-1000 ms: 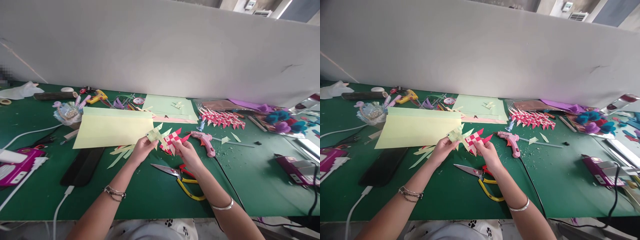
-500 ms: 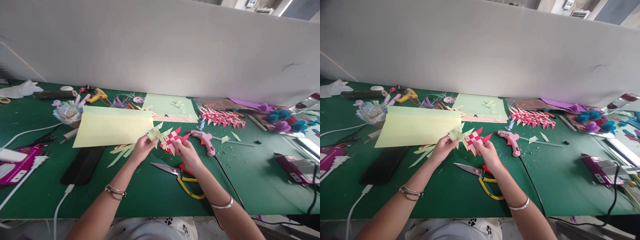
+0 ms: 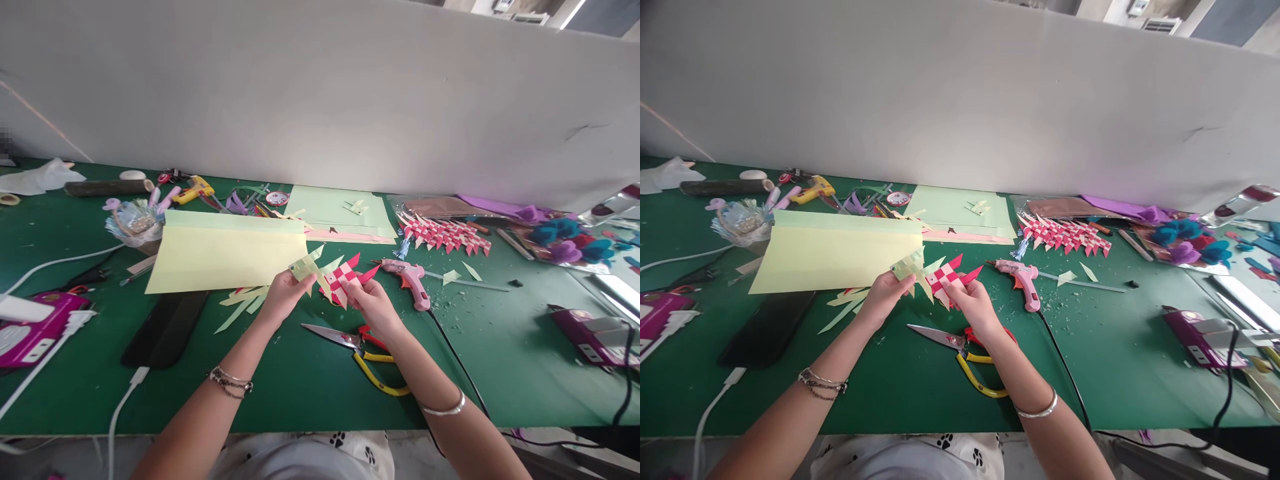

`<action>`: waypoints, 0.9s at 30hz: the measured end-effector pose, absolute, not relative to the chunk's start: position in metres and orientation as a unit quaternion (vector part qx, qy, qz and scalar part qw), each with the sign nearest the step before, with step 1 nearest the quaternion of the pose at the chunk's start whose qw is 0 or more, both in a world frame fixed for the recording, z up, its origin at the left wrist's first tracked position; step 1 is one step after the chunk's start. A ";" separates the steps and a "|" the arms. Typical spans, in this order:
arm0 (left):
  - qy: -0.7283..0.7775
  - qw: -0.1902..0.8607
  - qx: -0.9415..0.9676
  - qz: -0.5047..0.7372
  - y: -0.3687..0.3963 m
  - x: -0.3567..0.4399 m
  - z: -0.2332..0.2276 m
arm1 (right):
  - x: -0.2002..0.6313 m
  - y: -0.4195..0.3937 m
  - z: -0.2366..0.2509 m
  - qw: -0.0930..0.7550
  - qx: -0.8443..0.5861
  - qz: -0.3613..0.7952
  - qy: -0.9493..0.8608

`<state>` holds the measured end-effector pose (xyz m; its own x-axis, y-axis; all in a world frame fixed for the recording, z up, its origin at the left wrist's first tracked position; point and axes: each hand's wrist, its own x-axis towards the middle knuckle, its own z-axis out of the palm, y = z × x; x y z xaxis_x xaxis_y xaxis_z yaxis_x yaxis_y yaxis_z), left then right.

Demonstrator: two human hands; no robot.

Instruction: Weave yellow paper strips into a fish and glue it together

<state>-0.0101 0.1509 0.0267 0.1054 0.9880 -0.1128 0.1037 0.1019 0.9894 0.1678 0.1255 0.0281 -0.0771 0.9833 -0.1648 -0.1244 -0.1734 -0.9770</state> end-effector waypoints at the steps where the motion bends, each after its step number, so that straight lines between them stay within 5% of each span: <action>1: 0.520 0.529 0.522 0.420 0.151 -0.010 0.027 | 0.168 0.125 0.028 0.469 -0.492 0.588 -0.438; 27: 0.511 0.486 0.560 0.436 0.144 -0.003 0.022 | 0.164 0.123 0.023 0.501 -0.474 0.592 -0.417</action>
<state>-0.0033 0.1437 0.0222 0.0985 0.9951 -0.0088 0.1489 -0.0060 0.9888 0.1643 0.1234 0.0228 -0.0484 0.9885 -0.1435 -0.1990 -0.1503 -0.9684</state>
